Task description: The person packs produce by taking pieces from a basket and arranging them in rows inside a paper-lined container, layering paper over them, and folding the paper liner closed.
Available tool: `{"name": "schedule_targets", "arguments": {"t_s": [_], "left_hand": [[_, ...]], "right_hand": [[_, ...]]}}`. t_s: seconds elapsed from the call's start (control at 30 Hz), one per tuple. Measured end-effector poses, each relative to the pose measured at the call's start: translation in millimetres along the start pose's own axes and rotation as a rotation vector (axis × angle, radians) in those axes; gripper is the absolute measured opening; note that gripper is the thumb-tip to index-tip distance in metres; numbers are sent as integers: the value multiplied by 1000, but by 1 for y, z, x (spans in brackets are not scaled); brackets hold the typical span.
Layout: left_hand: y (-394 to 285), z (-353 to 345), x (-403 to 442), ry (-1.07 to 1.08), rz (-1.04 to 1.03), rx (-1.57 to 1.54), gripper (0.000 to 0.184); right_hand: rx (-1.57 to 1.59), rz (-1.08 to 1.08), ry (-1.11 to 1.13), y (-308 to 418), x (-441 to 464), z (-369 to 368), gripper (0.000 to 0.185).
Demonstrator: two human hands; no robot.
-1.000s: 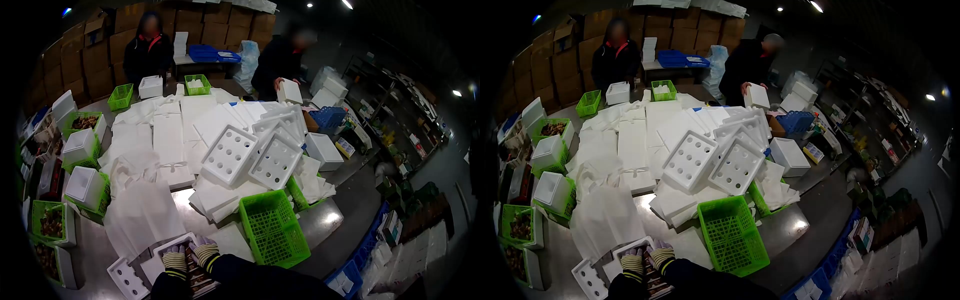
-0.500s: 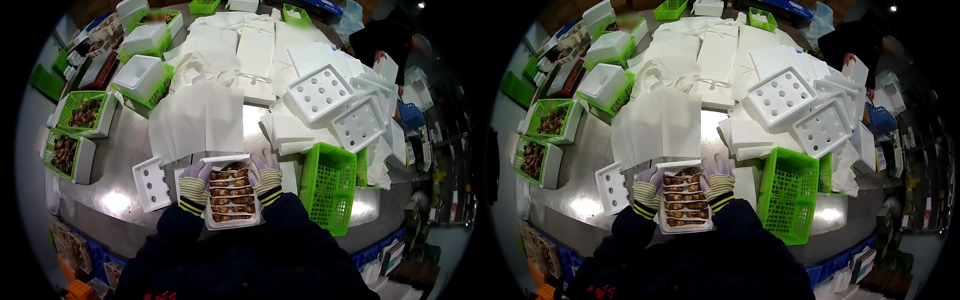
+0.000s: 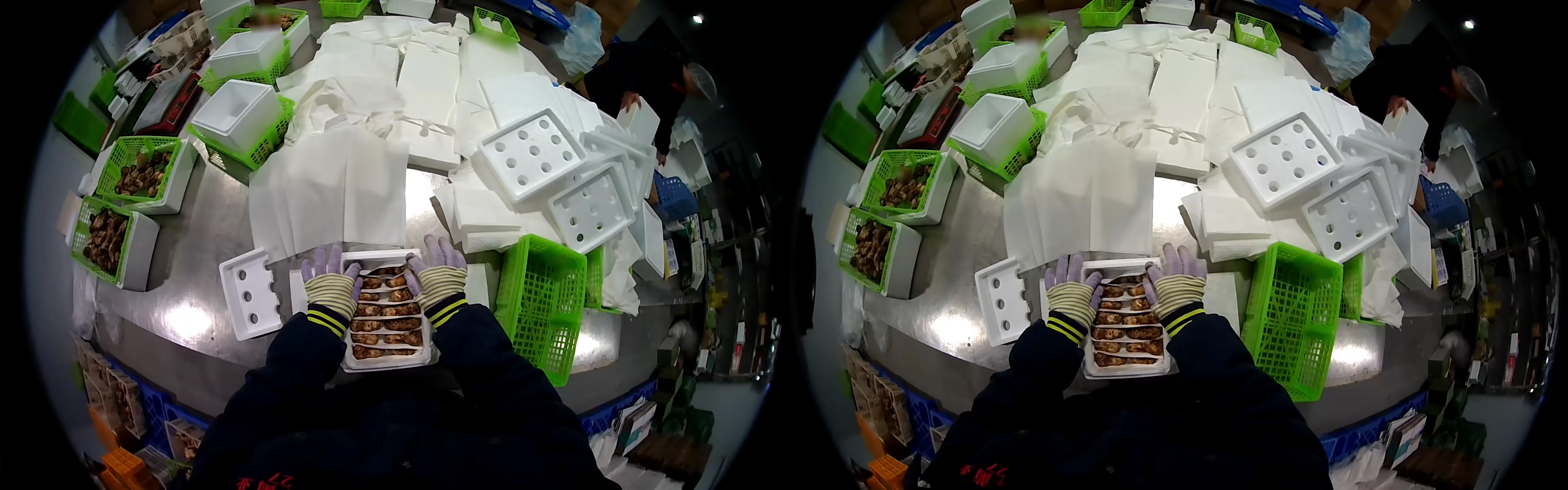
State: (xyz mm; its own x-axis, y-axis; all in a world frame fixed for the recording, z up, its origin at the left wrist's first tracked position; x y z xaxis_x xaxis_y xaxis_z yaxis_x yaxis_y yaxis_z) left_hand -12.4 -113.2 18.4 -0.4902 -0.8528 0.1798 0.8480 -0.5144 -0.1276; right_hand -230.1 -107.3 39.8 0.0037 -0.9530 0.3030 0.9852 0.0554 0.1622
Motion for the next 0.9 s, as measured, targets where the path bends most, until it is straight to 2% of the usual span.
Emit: {"name": "schedule_targets", "arguments": {"t_s": [0.23,0.33,0.37,0.47,0.53,0.57,0.63,0.7,0.73,0.77,0.83,0.87,0.9], "left_hand": [[-2,2,2,38,46,7,29],[-2,4,3,55,65,-27,29],[-2,5,4,90,82,-19,29],[-1,2,5,119,96,-9,29],[-2,3,5,152,134,-18,29],[-2,5,5,152,138,-30,29],[0,3,1,7,87,-49,29],[1,3,-4,-136,47,-42,28],[1,7,-4,-184,-51,-44,32],[0,10,-6,-228,-148,-46,37],[-11,23,-4,-67,-248,-116,42],[-16,23,1,-13,-300,-52,44],[-17,20,4,64,-273,-26,41]], "right_hand": [[-58,19,110,5,2,10,29],[-134,-78,207,7,-1,4,36],[-156,-105,318,12,3,12,38],[-189,-132,212,15,2,2,38],[-147,-291,594,15,7,3,44],[-127,-300,618,14,7,2,43],[-110,-187,384,13,1,14,35],[-125,-161,305,13,-7,17,35],[-146,-122,170,16,-9,19,35],[-146,-122,178,17,-10,18,35],[-34,18,155,23,-9,18,35],[-36,35,172,26,-9,10,35],[-35,39,168,26,-6,7,35]]}}
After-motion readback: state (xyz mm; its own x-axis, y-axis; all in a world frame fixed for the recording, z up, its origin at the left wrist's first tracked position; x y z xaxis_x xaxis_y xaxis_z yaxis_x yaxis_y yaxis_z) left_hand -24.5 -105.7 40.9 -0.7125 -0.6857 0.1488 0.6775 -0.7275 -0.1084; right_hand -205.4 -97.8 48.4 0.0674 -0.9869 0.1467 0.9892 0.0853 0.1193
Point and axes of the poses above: each hand's wrist, its own x-axis towards the middle knuckle, its own z-axis out of the back of the hand, y = z × x, the point moved 1 cm from there along x, towards the middle knuckle, and after that the axes turned 13 degrees about -z, right-handed, at the moved point
